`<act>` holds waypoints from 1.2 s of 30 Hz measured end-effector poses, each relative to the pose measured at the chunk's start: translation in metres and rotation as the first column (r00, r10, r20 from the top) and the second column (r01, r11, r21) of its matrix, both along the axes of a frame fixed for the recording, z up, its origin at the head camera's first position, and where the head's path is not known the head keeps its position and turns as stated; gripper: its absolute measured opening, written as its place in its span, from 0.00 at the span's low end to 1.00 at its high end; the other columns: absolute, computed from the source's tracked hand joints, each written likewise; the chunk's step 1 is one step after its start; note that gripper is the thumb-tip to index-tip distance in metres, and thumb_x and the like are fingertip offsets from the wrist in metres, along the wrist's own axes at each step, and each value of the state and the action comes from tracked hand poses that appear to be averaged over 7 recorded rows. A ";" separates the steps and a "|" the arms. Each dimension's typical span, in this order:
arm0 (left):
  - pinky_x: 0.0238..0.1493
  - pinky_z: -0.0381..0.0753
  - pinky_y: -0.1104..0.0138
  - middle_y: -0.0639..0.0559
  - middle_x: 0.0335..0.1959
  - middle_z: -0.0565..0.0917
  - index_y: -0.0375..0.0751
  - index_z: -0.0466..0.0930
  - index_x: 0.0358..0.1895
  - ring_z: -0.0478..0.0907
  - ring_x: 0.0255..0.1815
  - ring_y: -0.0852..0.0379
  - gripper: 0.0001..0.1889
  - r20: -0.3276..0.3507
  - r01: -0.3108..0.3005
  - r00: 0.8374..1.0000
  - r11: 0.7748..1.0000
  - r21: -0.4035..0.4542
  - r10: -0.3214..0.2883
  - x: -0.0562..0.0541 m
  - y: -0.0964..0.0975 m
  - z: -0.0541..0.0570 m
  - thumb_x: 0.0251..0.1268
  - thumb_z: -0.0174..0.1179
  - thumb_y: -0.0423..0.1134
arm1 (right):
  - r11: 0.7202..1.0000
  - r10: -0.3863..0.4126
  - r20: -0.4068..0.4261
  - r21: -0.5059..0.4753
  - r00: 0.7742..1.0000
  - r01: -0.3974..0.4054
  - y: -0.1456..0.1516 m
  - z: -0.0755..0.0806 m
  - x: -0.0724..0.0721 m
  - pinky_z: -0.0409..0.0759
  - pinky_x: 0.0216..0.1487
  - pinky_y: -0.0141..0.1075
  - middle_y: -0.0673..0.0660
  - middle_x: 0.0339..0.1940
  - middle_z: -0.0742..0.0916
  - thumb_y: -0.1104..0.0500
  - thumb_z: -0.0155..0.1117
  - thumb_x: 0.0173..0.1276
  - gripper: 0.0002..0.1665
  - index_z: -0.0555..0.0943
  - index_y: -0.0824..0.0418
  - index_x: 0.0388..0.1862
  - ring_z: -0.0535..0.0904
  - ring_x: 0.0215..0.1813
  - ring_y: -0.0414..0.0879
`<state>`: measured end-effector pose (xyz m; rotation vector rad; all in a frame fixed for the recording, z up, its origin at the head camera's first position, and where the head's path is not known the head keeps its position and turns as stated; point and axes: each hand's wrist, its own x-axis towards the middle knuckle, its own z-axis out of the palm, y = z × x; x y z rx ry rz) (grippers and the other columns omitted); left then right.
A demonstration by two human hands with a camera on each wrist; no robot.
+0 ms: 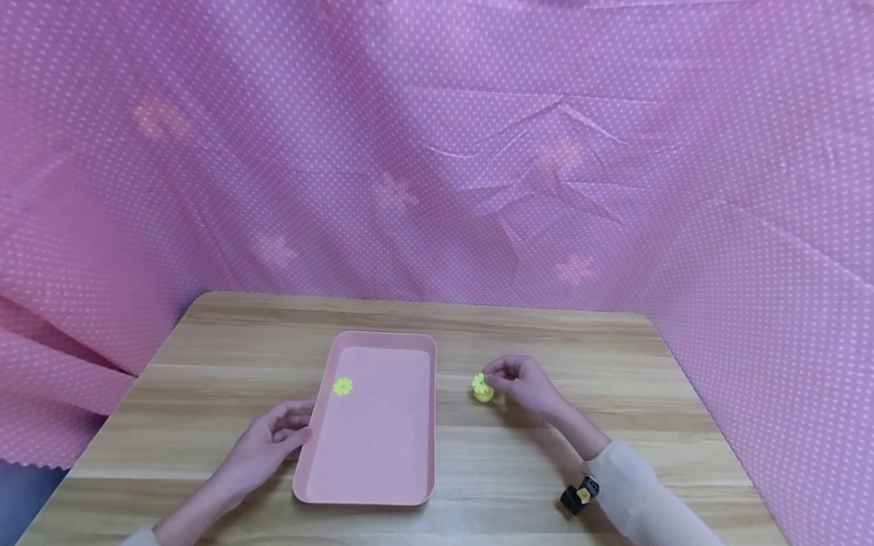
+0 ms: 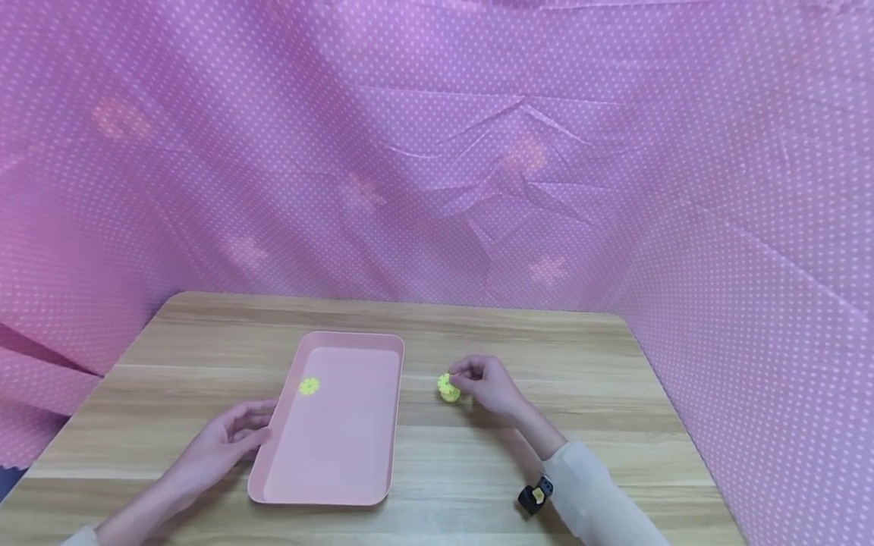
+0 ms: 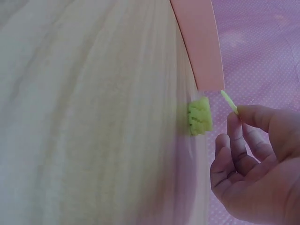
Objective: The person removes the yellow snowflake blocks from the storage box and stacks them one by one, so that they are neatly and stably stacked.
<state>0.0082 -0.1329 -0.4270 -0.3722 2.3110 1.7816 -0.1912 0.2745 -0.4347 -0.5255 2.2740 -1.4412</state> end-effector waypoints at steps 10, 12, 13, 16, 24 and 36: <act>0.52 0.89 0.71 0.33 0.66 0.80 0.35 0.67 0.76 0.85 0.54 0.61 0.29 0.002 0.002 1.000 1.000 0.005 -0.002 0.001 0.001 -0.001 0.77 0.62 0.37 | 1.000 -0.015 0.027 0.007 1.000 0.015 0.006 -0.008 0.001 0.71 0.28 0.24 0.69 0.37 0.88 0.64 0.70 0.71 0.12 0.86 0.71 0.49 0.76 0.31 0.39; 0.52 0.89 0.71 0.33 0.67 0.80 0.35 0.67 0.76 0.85 0.54 0.61 0.29 0.002 0.002 1.000 1.000 0.007 -0.002 0.001 0.001 -0.001 0.76 0.62 0.37 | 1.000 -0.020 0.037 0.011 0.999 0.019 0.007 -0.009 0.001 0.70 0.26 0.24 0.70 0.37 0.88 0.64 0.70 0.72 0.12 0.86 0.71 0.49 0.74 0.29 0.39; 0.52 0.89 0.71 0.33 0.67 0.80 0.35 0.67 0.76 0.85 0.53 0.61 0.29 0.002 0.001 1.000 1.000 0.008 -0.001 0.001 0.001 -0.001 0.76 0.62 0.37 | 1.000 -0.023 0.042 0.011 0.999 0.022 0.008 -0.009 0.001 0.70 0.26 0.24 0.70 0.37 0.88 0.64 0.70 0.72 0.13 0.86 0.71 0.50 0.74 0.29 0.39; 0.52 0.89 0.71 0.33 0.67 0.80 0.35 0.67 0.76 0.85 0.53 0.62 0.29 0.002 0.001 1.000 1.000 0.010 -0.001 0.001 0.001 0.000 0.76 0.62 0.37 | 0.999 -0.031 0.053 0.012 0.998 0.030 0.009 -0.011 0.000 0.71 0.25 0.24 0.69 0.37 0.89 0.63 0.70 0.72 0.13 0.86 0.71 0.50 0.74 0.29 0.39; 0.52 0.89 0.71 0.33 0.67 0.80 0.35 0.68 0.76 0.85 0.53 0.62 0.29 0.002 0.001 1.000 1.000 0.008 -0.001 0.001 0.002 0.001 0.76 0.62 0.37 | 0.999 -0.043 0.069 0.005 0.997 0.043 0.010 -0.015 -0.002 0.72 0.25 0.24 0.66 0.35 0.89 0.63 0.70 0.71 0.13 0.86 0.72 0.50 0.76 0.29 0.39; 0.52 0.89 0.71 0.32 0.67 0.80 0.35 0.67 0.76 0.85 0.53 0.63 0.29 -0.003 -0.004 1.000 1.000 0.012 0.004 0.000 0.003 0.002 0.76 0.62 0.36 | 0.999 -0.043 0.070 0.016 0.997 0.042 0.009 -0.013 -0.002 0.74 0.27 0.26 0.57 0.33 0.88 0.63 0.69 0.72 0.13 0.85 0.71 0.50 0.77 0.31 0.40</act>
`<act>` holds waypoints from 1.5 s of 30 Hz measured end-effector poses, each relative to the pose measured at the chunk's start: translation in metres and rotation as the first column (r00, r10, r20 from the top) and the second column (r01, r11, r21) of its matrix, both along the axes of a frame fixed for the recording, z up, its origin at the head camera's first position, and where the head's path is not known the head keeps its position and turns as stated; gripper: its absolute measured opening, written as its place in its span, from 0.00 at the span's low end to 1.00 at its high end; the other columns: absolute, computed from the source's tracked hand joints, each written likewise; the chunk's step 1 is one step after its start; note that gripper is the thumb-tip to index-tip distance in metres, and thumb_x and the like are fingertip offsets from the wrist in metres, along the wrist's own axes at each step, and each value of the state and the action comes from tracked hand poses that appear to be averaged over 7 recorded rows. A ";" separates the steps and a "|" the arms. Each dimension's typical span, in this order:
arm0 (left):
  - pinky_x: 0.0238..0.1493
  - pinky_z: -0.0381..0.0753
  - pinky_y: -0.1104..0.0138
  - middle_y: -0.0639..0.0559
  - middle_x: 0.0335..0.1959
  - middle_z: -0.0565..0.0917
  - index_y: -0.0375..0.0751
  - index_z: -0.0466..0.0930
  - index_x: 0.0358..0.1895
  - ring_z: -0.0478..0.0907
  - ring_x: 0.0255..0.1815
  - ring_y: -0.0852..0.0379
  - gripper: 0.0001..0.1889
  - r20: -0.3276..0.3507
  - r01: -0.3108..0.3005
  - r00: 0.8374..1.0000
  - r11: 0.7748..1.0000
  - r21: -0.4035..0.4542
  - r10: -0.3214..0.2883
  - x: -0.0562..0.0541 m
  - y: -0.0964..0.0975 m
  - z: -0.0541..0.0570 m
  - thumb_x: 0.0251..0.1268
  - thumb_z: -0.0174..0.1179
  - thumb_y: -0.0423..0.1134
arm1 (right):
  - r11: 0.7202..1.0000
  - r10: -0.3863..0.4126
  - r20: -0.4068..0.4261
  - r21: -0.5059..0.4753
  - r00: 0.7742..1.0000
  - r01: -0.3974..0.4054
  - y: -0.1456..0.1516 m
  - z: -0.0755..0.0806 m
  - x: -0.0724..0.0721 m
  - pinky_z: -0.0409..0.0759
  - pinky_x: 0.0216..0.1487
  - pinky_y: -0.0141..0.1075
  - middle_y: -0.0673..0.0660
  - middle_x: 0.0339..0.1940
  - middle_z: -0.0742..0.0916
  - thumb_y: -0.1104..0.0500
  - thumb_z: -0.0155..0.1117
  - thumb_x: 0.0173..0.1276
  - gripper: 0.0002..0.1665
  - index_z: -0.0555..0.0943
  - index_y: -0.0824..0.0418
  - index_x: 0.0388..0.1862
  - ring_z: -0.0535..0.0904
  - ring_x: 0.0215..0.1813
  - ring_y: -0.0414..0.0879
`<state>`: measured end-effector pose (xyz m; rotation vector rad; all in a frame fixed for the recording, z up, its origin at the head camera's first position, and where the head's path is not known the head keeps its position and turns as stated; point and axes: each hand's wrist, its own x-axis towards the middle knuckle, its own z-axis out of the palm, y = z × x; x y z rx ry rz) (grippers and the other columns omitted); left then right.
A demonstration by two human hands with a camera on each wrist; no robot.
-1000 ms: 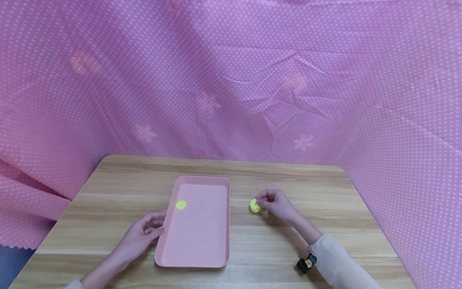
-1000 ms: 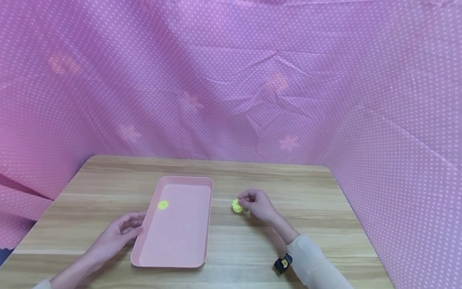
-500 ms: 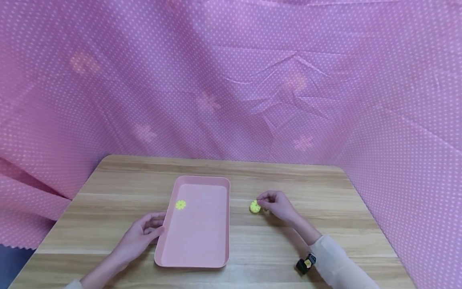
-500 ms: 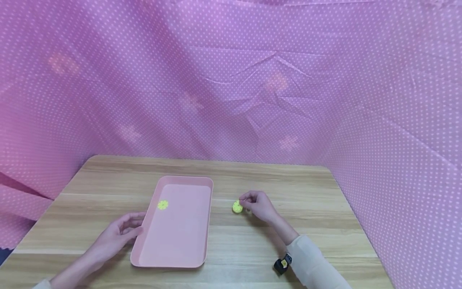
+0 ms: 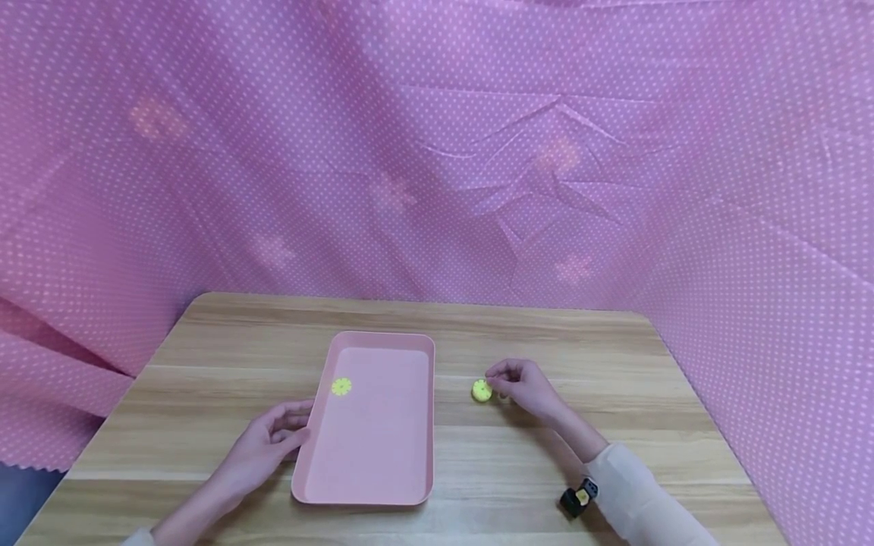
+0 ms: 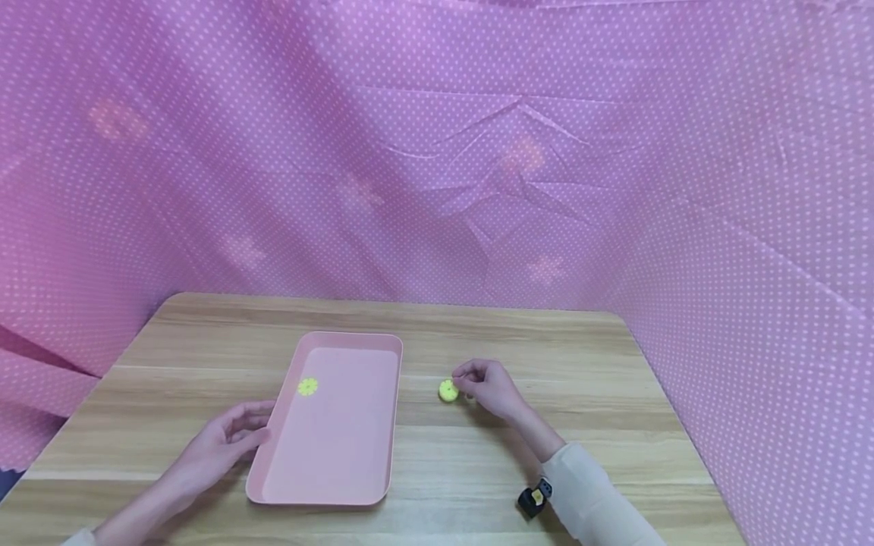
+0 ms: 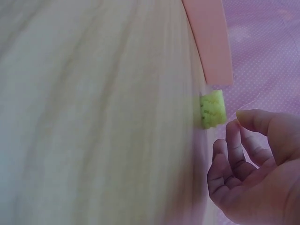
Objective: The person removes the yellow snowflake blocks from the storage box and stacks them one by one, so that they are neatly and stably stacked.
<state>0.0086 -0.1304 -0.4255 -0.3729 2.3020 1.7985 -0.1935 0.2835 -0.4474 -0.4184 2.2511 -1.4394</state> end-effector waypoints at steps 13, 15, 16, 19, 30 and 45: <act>0.52 0.89 0.71 0.32 0.67 0.80 0.34 0.67 0.76 0.86 0.54 0.62 0.29 0.011 -0.001 1.000 1.000 -0.010 0.001 0.000 -0.001 -0.001 0.76 0.62 0.36 | 0.998 0.055 -0.111 0.036 0.992 -0.051 -0.032 0.035 0.000 0.78 0.37 0.27 0.60 0.39 0.90 0.59 0.70 0.72 0.14 0.87 0.67 0.50 0.80 0.39 0.41; 0.52 0.89 0.71 0.32 0.67 0.80 0.34 0.67 0.76 0.86 0.53 0.62 0.29 0.012 -0.001 1.000 1.000 -0.008 0.001 -0.001 -0.001 -0.001 0.76 0.62 0.36 | 0.996 0.079 -0.123 0.041 0.989 -0.075 -0.037 0.039 0.001 0.78 0.38 0.27 0.59 0.38 0.89 0.59 0.71 0.72 0.14 0.87 0.67 0.50 0.80 0.39 0.42; 0.52 0.89 0.71 0.32 0.67 0.80 0.35 0.67 0.76 0.86 0.53 0.62 0.29 0.013 -0.002 1.000 1.000 -0.007 0.002 -0.001 -0.001 -0.001 0.76 0.62 0.35 | 0.996 0.089 -0.125 0.042 0.988 -0.085 -0.040 0.041 0.001 0.78 0.39 0.27 0.59 0.39 0.89 0.58 0.71 0.72 0.15 0.87 0.67 0.51 0.81 0.40 0.43; 0.52 0.89 0.70 0.32 0.67 0.80 0.35 0.67 0.76 0.86 0.53 0.62 0.29 0.018 -0.003 1.000 1.000 -0.006 0.004 -0.001 0.000 -0.001 0.76 0.62 0.35 | 0.992 0.122 -0.145 0.047 0.982 -0.116 -0.049 0.044 0.001 0.80 0.38 0.27 0.58 0.40 0.89 0.57 0.71 0.72 0.15 0.86 0.66 0.51 0.82 0.40 0.43; 0.53 0.88 0.71 0.33 0.68 0.80 0.36 0.67 0.76 0.85 0.54 0.62 0.29 0.015 0.003 1.000 1.000 -0.001 -0.003 0.000 -0.001 -0.002 0.77 0.62 0.36 | 0.967 0.251 -0.402 0.137 0.880 -0.213 -0.089 0.051 0.009 0.84 0.44 0.31 0.54 0.41 0.91 0.56 0.71 0.72 0.14 0.88 0.61 0.51 0.84 0.42 0.45; 0.51 0.90 0.70 0.32 0.65 0.81 0.35 0.68 0.76 0.86 0.52 0.63 0.28 0.008 -0.004 1.000 1.000 -0.008 0.004 0.000 0.001 0.002 0.77 0.61 0.34 | 0.831 0.555 -0.558 0.403 0.617 -0.383 -0.140 0.047 0.018 0.74 0.77 0.49 0.54 0.55 0.90 0.50 0.72 0.72 0.21 0.86 0.57 0.59 0.79 0.69 0.53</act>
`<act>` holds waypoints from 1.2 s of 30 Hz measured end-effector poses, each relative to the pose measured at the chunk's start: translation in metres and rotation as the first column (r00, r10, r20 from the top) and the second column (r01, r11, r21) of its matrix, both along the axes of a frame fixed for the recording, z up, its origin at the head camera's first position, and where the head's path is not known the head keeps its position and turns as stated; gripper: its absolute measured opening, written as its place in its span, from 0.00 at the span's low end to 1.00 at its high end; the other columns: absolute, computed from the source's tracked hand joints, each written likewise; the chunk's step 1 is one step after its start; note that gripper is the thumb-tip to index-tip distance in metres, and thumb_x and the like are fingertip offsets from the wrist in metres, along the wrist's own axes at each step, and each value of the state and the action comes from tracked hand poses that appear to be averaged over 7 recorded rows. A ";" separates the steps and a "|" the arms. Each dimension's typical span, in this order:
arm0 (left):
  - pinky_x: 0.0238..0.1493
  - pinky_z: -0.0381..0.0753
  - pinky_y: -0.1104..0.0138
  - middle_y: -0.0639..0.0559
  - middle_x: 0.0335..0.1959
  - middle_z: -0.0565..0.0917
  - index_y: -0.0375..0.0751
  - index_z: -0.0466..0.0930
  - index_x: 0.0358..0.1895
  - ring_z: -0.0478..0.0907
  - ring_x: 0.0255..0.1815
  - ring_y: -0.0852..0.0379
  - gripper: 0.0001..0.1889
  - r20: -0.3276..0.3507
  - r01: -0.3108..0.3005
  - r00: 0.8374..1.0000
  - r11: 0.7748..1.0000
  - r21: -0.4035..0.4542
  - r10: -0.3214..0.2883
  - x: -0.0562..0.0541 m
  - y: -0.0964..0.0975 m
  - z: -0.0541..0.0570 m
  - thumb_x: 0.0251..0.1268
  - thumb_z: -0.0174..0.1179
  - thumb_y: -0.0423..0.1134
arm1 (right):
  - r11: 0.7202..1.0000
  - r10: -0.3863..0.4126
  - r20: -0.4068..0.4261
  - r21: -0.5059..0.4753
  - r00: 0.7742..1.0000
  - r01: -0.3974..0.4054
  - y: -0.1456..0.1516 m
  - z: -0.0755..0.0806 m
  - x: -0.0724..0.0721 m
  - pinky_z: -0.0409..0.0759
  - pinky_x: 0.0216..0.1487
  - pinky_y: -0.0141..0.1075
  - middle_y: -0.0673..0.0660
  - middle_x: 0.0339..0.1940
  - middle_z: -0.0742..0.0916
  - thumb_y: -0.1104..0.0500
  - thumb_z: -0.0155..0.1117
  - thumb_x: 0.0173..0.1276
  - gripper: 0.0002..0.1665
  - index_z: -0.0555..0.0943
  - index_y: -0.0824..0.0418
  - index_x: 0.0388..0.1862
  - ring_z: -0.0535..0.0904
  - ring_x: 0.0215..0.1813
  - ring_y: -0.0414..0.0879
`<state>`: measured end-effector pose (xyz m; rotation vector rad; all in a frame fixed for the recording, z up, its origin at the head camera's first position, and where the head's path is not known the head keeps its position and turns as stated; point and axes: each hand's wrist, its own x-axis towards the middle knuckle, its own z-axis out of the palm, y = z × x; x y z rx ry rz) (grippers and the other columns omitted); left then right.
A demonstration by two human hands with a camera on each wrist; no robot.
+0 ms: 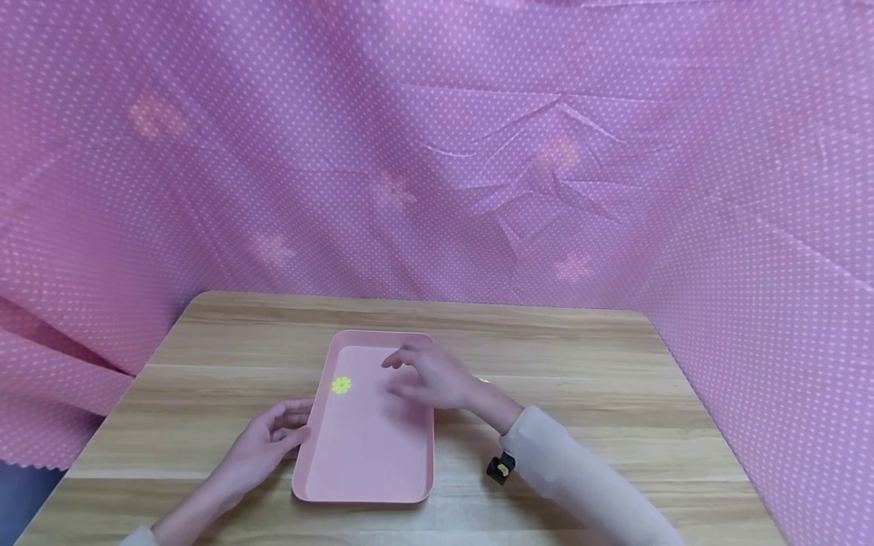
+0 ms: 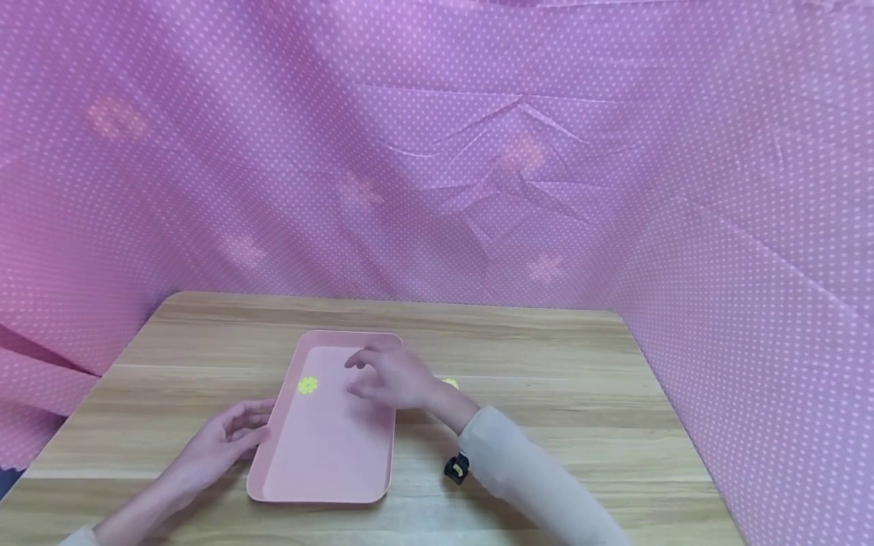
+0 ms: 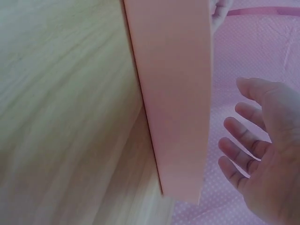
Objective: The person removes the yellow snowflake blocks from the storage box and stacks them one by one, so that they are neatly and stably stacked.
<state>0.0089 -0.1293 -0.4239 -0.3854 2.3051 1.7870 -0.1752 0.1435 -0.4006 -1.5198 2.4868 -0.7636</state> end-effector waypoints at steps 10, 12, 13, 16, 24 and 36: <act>0.50 0.90 0.70 0.32 0.65 0.81 0.35 0.68 0.76 0.87 0.51 0.61 0.28 0.019 -0.004 1.000 1.000 -0.003 0.004 -0.001 0.001 0.001 0.76 0.62 0.34 | 0.998 0.020 -0.076 0.055 0.997 -0.016 -0.026 -0.016 0.001 0.81 0.65 0.36 0.49 0.56 0.90 0.44 0.69 0.74 0.22 0.85 0.51 0.62 0.83 0.59 0.42; 0.50 0.90 0.70 0.32 0.65 0.81 0.35 0.67 0.76 0.87 0.51 0.61 0.28 0.022 -0.004 1.000 1.000 -0.001 0.004 -0.002 0.001 0.001 0.76 0.62 0.34 | 0.997 0.019 -0.095 0.077 0.995 -0.011 -0.032 -0.019 0.001 0.82 0.62 0.35 0.47 0.56 0.89 0.42 0.68 0.74 0.23 0.85 0.49 0.63 0.83 0.58 0.40; 0.50 0.90 0.70 0.32 0.65 0.81 0.35 0.67 0.76 0.86 0.51 0.61 0.29 0.024 -0.005 1.000 1.000 -0.001 0.005 -0.002 0.001 0.001 0.76 0.62 0.34 | 0.996 0.020 -0.102 0.086 0.995 -0.011 -0.034 -0.021 0.001 0.82 0.60 0.34 0.46 0.56 0.89 0.41 0.67 0.74 0.24 0.84 0.48 0.63 0.83 0.57 0.40; 0.50 0.90 0.70 0.32 0.65 0.81 0.35 0.67 0.76 0.86 0.51 0.61 0.29 0.024 -0.003 1.000 1.000 -0.006 0.003 -0.002 0.001 0.000 0.76 0.62 0.35 | 0.994 0.026 -0.121 0.110 0.992 -0.013 -0.042 -0.026 0.001 0.82 0.57 0.31 0.46 0.54 0.88 0.39 0.67 0.74 0.25 0.84 0.47 0.64 0.83 0.54 0.38; 0.51 0.90 0.70 0.31 0.66 0.81 0.34 0.67 0.76 0.87 0.52 0.61 0.29 0.006 0.004 1.000 1.000 -0.003 -0.004 -0.002 0.000 -0.001 0.76 0.62 0.35 | 0.988 0.027 -0.127 0.155 0.992 -0.007 -0.061 -0.038 -0.001 0.80 0.53 0.27 0.46 0.46 0.85 0.40 0.66 0.75 0.25 0.83 0.47 0.65 0.79 0.47 0.36; 0.51 0.90 0.70 0.31 0.67 0.80 0.34 0.66 0.76 0.87 0.52 0.62 0.30 0.014 0.008 1.000 1.000 0.000 -0.008 -0.002 -0.001 -0.002 0.76 0.63 0.36 | 0.970 0.055 -0.162 0.242 0.985 -0.015 -0.077 -0.043 -0.003 0.80 0.50 0.29 0.46 0.48 0.82 0.40 0.63 0.77 0.23 0.83 0.46 0.64 0.77 0.48 0.38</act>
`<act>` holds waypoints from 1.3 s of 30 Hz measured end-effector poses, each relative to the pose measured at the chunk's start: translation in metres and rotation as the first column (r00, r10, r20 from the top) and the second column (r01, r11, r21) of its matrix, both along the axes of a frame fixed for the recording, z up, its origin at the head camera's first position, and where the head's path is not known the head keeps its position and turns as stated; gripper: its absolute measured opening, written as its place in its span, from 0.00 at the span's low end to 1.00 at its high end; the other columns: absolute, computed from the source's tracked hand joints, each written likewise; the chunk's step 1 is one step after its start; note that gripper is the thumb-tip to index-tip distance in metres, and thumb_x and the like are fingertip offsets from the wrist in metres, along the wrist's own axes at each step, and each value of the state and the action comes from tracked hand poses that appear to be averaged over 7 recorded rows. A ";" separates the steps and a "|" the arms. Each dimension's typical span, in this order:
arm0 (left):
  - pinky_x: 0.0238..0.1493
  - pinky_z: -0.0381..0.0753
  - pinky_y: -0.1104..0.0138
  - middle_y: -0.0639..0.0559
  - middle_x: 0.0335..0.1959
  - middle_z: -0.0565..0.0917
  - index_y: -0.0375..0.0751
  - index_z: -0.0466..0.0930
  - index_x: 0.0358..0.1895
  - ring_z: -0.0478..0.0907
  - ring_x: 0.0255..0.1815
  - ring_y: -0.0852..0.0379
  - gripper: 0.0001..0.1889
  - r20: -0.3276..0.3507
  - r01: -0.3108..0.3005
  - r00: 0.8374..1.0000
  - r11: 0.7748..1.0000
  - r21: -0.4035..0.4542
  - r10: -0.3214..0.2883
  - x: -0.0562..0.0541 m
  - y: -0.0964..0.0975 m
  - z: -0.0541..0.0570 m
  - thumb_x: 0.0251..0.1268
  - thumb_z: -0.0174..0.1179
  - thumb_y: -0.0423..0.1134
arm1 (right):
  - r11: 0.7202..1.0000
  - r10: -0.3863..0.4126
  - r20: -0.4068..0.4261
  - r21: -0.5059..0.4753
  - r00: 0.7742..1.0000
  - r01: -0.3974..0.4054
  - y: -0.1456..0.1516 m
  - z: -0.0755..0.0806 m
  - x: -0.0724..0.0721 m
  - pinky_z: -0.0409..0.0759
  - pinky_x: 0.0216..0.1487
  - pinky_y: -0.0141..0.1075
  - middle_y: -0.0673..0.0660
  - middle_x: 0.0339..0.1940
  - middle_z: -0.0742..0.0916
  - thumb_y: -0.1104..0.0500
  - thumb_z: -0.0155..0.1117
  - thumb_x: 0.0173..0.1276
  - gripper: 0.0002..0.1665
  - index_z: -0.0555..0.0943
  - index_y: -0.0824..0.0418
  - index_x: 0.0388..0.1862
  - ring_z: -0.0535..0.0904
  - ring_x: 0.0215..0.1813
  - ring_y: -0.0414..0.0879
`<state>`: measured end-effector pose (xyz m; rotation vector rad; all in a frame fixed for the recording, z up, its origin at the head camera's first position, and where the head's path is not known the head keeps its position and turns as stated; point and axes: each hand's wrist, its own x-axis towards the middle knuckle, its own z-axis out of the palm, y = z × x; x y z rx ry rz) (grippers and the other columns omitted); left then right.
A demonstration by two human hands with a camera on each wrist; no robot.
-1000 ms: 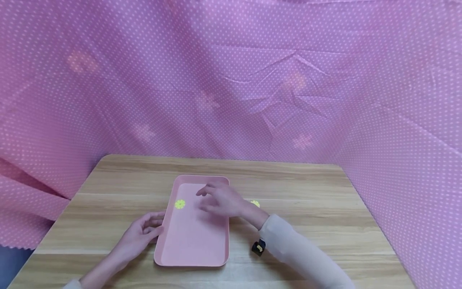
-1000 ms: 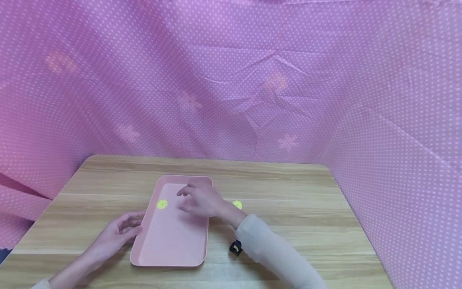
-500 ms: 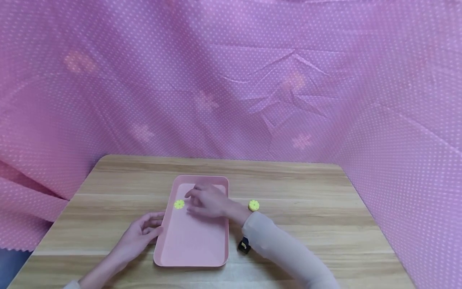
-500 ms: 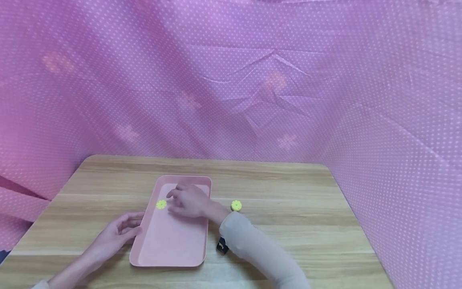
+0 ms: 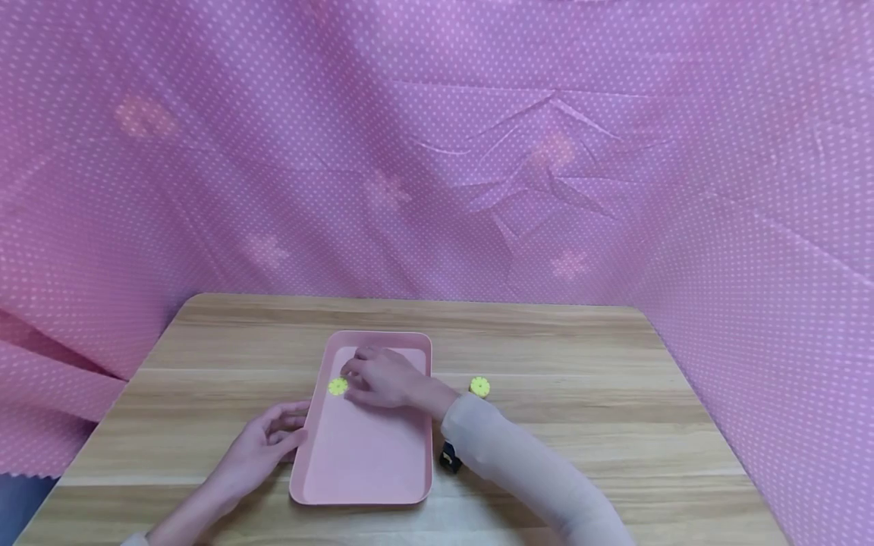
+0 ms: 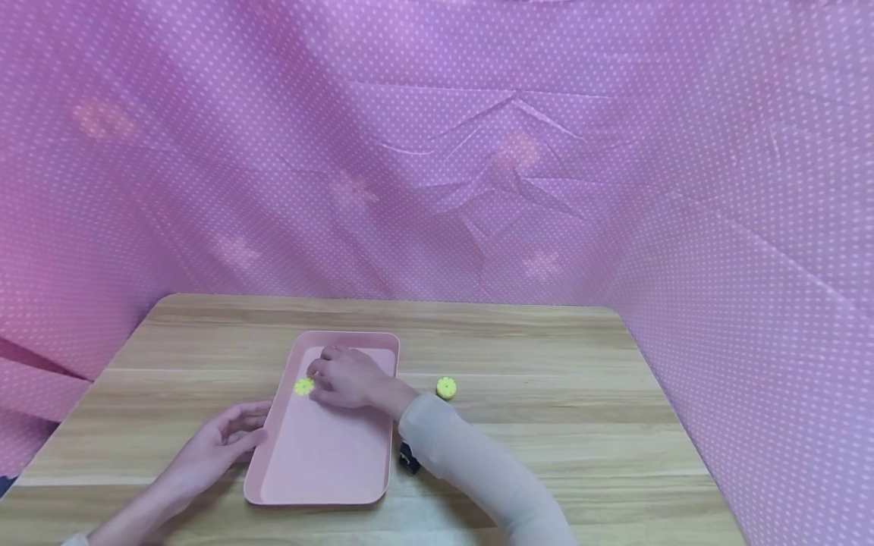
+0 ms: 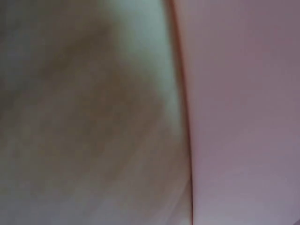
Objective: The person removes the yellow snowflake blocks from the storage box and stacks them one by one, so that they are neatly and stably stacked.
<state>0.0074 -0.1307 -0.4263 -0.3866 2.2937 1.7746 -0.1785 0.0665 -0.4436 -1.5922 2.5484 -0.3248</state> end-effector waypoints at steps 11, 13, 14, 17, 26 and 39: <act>0.52 0.90 0.70 0.31 0.67 0.80 0.35 0.66 0.77 0.87 0.52 0.63 0.30 -0.011 0.011 1.000 1.000 0.009 -0.011 0.001 -0.003 -0.002 0.76 0.63 0.36 | 0.999 0.026 -0.043 0.044 0.999 -0.024 -0.013 0.001 -0.001 0.80 0.56 0.31 0.46 0.50 0.81 0.40 0.64 0.76 0.21 0.83 0.45 0.61 0.77 0.53 0.39; 0.52 0.90 0.70 0.31 0.67 0.80 0.34 0.66 0.77 0.87 0.52 0.63 0.30 -0.014 0.010 1.000 1.000 0.012 -0.010 0.001 -0.003 -0.002 0.76 0.62 0.36 | 0.998 0.033 -0.058 0.046 0.998 -0.030 -0.014 0.003 0.000 0.80 0.55 0.31 0.46 0.50 0.81 0.40 0.64 0.76 0.20 0.84 0.45 0.60 0.77 0.53 0.40; 0.52 0.90 0.70 0.31 0.67 0.80 0.34 0.66 0.77 0.87 0.52 0.64 0.30 -0.015 0.009 1.000 1.000 0.013 -0.009 0.001 -0.003 -0.001 0.76 0.62 0.36 | 0.998 0.034 -0.063 0.048 0.997 -0.031 -0.015 0.003 0.001 0.80 0.54 0.30 0.46 0.50 0.82 0.40 0.64 0.76 0.20 0.85 0.45 0.60 0.77 0.53 0.40; 0.52 0.90 0.70 0.30 0.67 0.80 0.34 0.66 0.77 0.87 0.52 0.64 0.30 -0.018 0.008 1.000 1.000 0.017 -0.008 0.001 -0.003 -0.001 0.77 0.62 0.36 | 0.998 0.033 -0.067 0.056 0.997 -0.029 -0.017 0.004 0.001 0.79 0.52 0.30 0.46 0.48 0.81 0.40 0.65 0.76 0.19 0.85 0.45 0.58 0.76 0.52 0.40; 0.52 0.90 0.70 0.30 0.67 0.80 0.33 0.66 0.77 0.87 0.52 0.63 0.30 -0.015 0.012 1.000 1.000 0.018 -0.011 0.001 -0.002 0.001 0.76 0.62 0.36 | 0.998 -0.015 0.011 0.060 1.000 0.014 -0.020 0.003 -0.003 0.79 0.53 0.28 0.46 0.47 0.82 0.41 0.68 0.73 0.18 0.86 0.46 0.56 0.76 0.53 0.39; 0.51 0.90 0.70 0.31 0.66 0.80 0.33 0.67 0.76 0.87 0.52 0.63 0.29 -0.018 0.008 1.000 1.000 0.013 -0.008 0.000 -0.001 -0.001 0.76 0.62 0.36 | 0.999 -0.018 0.095 0.042 0.995 0.014 -0.010 0.009 -0.002 0.72 0.41 0.24 0.45 0.40 0.81 0.44 0.70 0.72 0.15 0.85 0.47 0.52 0.73 0.43 0.36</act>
